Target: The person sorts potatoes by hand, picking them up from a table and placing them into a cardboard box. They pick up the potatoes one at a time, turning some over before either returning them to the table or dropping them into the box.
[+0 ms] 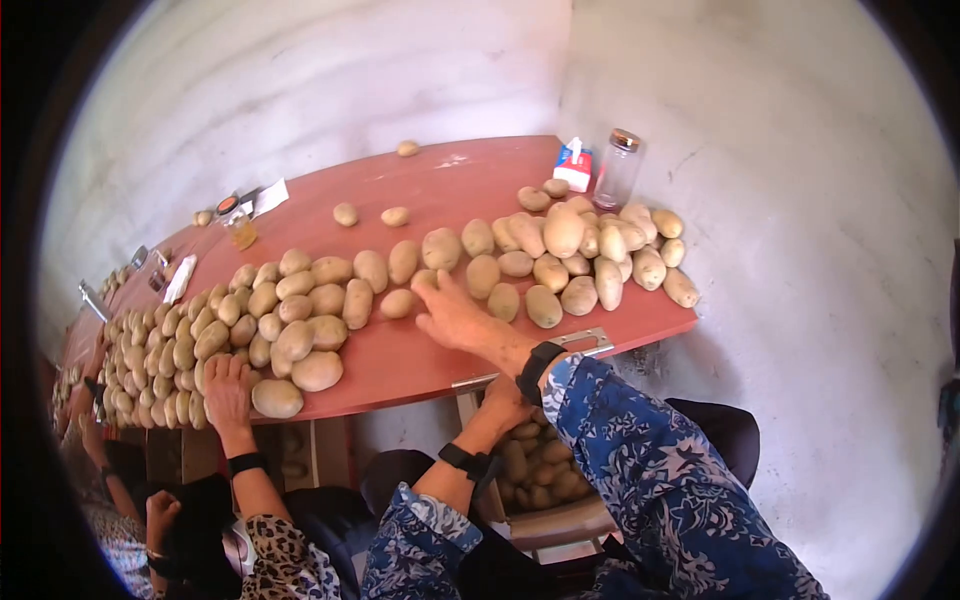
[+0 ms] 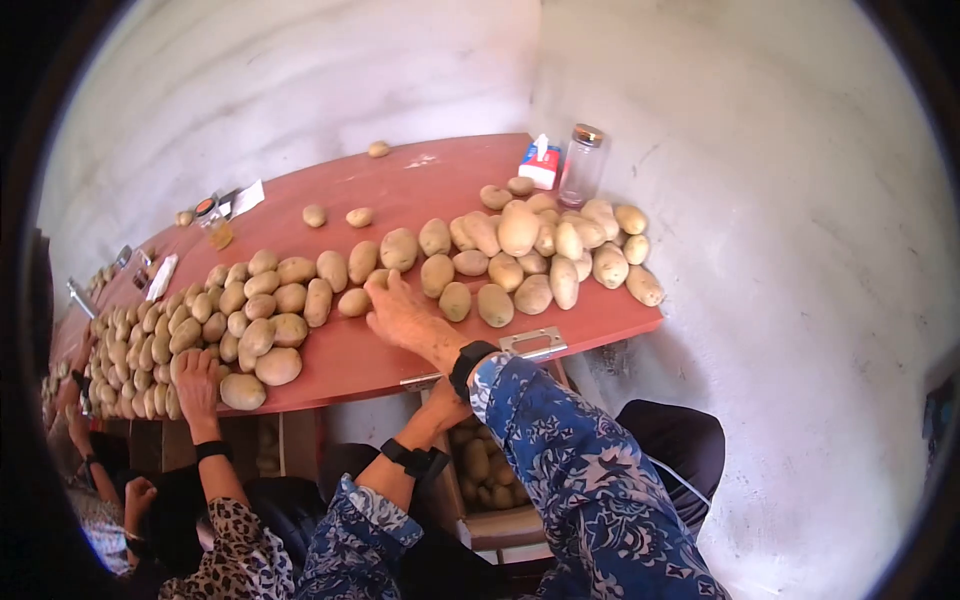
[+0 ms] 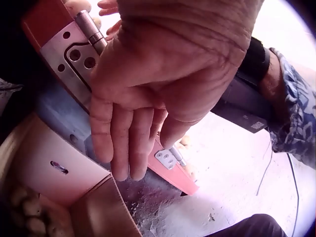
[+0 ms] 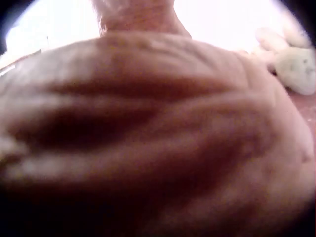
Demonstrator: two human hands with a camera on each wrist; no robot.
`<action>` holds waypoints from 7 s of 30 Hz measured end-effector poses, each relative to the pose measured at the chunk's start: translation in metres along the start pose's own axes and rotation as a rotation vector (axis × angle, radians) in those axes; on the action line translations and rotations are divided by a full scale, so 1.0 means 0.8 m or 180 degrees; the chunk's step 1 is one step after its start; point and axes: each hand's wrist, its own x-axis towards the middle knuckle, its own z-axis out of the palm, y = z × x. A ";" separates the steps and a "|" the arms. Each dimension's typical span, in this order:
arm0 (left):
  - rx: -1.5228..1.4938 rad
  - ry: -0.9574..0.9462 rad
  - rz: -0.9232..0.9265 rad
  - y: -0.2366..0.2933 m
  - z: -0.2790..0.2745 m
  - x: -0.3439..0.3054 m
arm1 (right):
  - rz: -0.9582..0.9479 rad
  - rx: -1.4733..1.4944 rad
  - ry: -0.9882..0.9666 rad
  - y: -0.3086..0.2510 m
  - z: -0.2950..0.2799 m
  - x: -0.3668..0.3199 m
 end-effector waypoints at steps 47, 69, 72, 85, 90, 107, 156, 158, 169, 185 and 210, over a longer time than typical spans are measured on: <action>-0.0459 -0.0044 -0.0322 0.063 -0.026 -0.004 | 0.0839 -0.0300 0.1743 0.231 -0.137 -0.150; -0.0086 0.0185 -0.0044 0.056 -0.020 -0.002 | 0.0497 0.0694 0.1195 0.107 -0.154 -0.147; -0.0144 0.0211 -0.0084 0.058 -0.022 -0.002 | 0.0456 0.0903 0.0689 0.067 -0.149 -0.137; 0.0143 0.0123 -0.0275 0.056 -0.016 0.007 | 0.0221 0.0377 -0.0727 -0.008 -0.086 -0.036; -0.0596 0.0671 0.0330 0.023 0.001 0.000 | -0.0457 0.0069 0.0330 0.031 0.022 0.032; -0.0752 -0.0167 -0.0315 0.064 -0.030 -0.002 | -0.0170 -0.0709 -0.0081 0.110 -0.273 -0.215; 0.0301 0.0046 -0.0256 0.100 -0.015 -0.012 | 0.2228 -0.0465 -0.0796 0.495 0.076 -0.614; 0.0286 0.0182 -0.0141 0.101 -0.017 -0.013 | 0.2292 -0.0416 -0.0808 0.497 0.069 -0.618; 0.0488 0.0319 0.0161 0.082 -0.019 -0.017 | 0.2436 0.0365 -0.0193 0.460 -0.013 -0.573; -0.1977 -0.0868 -0.0071 0.123 -0.071 -0.029 | 0.0262 -0.0476 0.0974 0.112 -0.228 -0.318; -0.3711 0.0385 -0.0096 0.109 -0.086 -0.028 | -0.1814 -0.2175 -0.0290 -0.128 -0.156 -0.218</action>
